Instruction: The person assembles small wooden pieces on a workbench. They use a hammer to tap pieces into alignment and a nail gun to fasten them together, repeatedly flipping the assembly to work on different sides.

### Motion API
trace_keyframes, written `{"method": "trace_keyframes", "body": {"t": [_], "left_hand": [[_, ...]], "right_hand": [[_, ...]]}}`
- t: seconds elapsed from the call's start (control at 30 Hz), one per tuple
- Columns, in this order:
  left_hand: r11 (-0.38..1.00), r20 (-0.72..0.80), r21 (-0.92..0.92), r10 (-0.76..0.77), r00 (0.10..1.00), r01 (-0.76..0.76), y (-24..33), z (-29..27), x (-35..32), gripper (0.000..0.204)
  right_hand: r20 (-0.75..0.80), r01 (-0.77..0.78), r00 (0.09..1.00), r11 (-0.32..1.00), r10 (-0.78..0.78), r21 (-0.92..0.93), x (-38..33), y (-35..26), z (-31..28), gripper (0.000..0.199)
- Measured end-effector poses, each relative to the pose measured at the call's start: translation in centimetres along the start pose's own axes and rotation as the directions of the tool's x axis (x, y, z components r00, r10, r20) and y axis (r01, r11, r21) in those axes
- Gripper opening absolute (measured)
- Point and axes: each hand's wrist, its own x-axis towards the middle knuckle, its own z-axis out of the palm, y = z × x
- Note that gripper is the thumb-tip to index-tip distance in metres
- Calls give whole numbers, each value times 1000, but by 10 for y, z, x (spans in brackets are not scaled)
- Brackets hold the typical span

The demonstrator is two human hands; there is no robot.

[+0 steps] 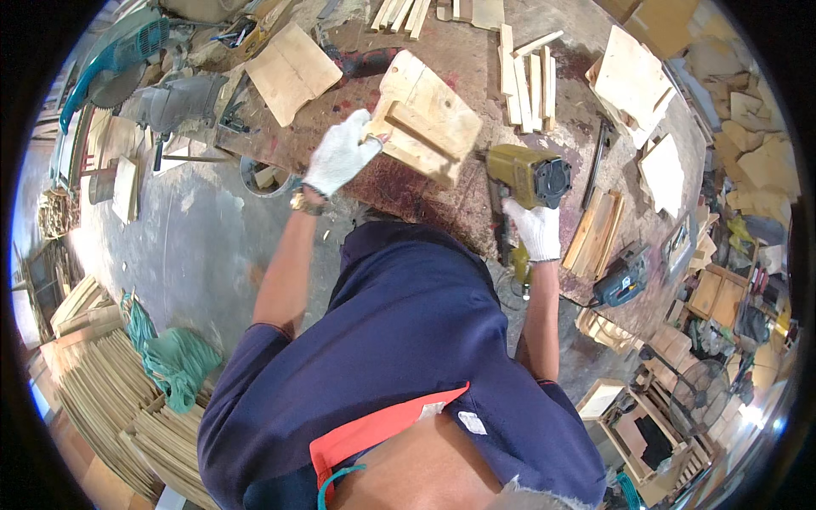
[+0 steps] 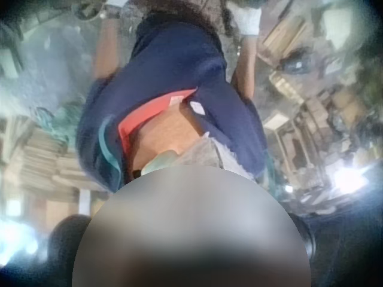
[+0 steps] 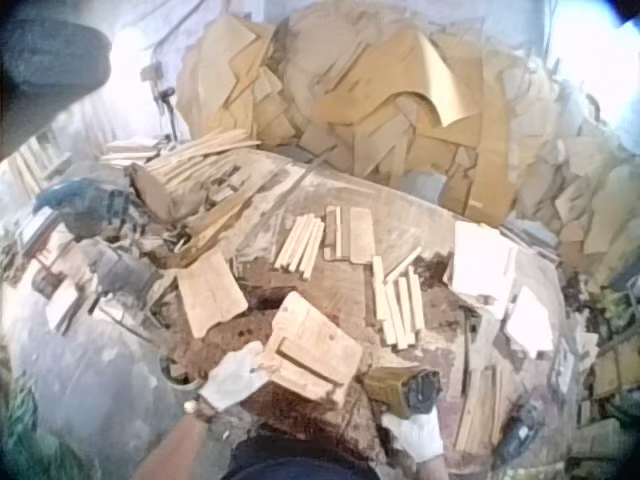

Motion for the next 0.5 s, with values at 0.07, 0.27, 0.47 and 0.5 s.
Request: {"method": "trace_keyframes", "body": {"t": [0.07,0.27,0.47,0.5], "left_hand": [[988,13,-69,141,990,-140,21,-38,0,28],[865,149,29,491,858,-501,88,-77,30,25],[845,307,-273,529,791,-460,121,15,84,32],[848,354,-242,530,771,-472,122,29,95,35]], "right_hand": [[-149,90,982,982,-115,-164,11,21,-10,40],[-393,18,807,683,-441,-731,27,83,-4,72],[-351,-46,906,767,-239,-640,24,105,19,82],[-368,33,866,772,-339,-634,23,108,16,78]]}}
